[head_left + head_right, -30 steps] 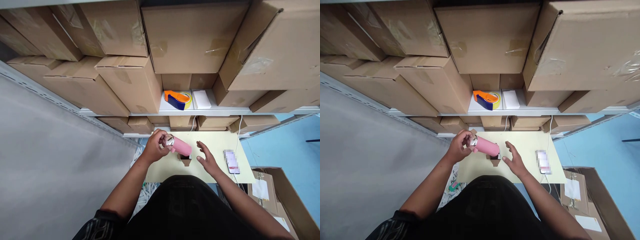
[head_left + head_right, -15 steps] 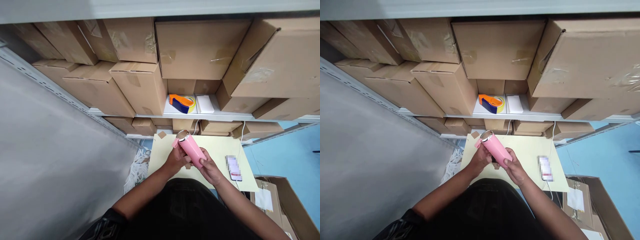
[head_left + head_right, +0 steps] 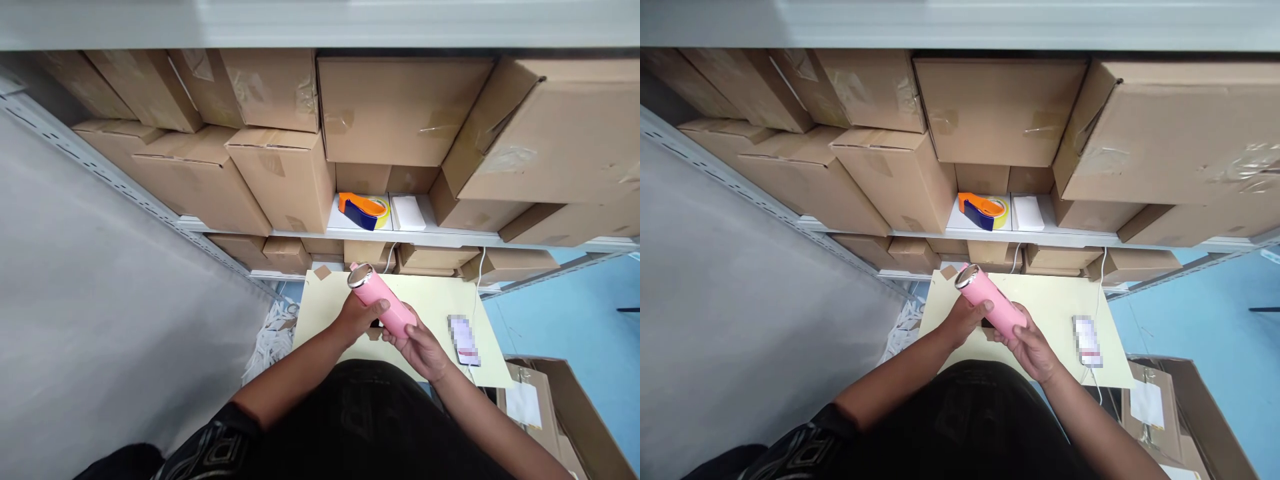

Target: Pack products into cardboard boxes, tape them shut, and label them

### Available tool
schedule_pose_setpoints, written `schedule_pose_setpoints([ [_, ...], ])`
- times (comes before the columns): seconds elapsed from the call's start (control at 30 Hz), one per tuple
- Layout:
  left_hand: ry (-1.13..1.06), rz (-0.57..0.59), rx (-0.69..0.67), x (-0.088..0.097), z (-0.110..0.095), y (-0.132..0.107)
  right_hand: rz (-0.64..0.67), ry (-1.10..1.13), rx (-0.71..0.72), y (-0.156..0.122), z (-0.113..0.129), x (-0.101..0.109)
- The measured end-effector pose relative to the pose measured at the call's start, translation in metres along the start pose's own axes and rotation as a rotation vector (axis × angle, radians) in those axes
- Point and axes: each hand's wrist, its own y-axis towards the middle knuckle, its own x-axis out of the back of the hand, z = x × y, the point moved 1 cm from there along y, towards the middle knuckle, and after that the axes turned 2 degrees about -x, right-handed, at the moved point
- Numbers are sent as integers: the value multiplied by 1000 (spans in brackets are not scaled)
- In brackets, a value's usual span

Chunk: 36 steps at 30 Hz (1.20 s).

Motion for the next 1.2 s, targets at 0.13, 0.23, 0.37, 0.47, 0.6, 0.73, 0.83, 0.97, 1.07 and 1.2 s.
schedule_pose_setpoints([
  [0.13,-87,-174,-62,-4,-2,1,-145,-161,145,-3,2,-5],
  [0.23,-132,-198,-30,-3,-1,5,-84,-107,111,-4,2,-5],
  [0.37,-172,-73,26,-1,2,6,95,-59,-29,-8,3,-8],
  [0.47,-64,-59,1,-2,4,4,-35,-207,100,-7,2,-9],
  [0.6,14,-167,-5,2,9,7,-126,-283,144,-3,2,-8],
  [0.73,26,-213,-8,10,14,18,50,-78,-54,2,5,-10],
  [0.83,86,-134,11,11,16,21,20,-95,-28,6,2,-11],
  [0.97,153,-93,1,9,21,19,-192,-309,147,11,-9,-7],
  [1.07,96,-113,1,11,20,22,-225,-337,141,12,-11,-4],
  [1.2,84,-88,-32,14,12,29,-51,-148,17,12,-5,-9],
])
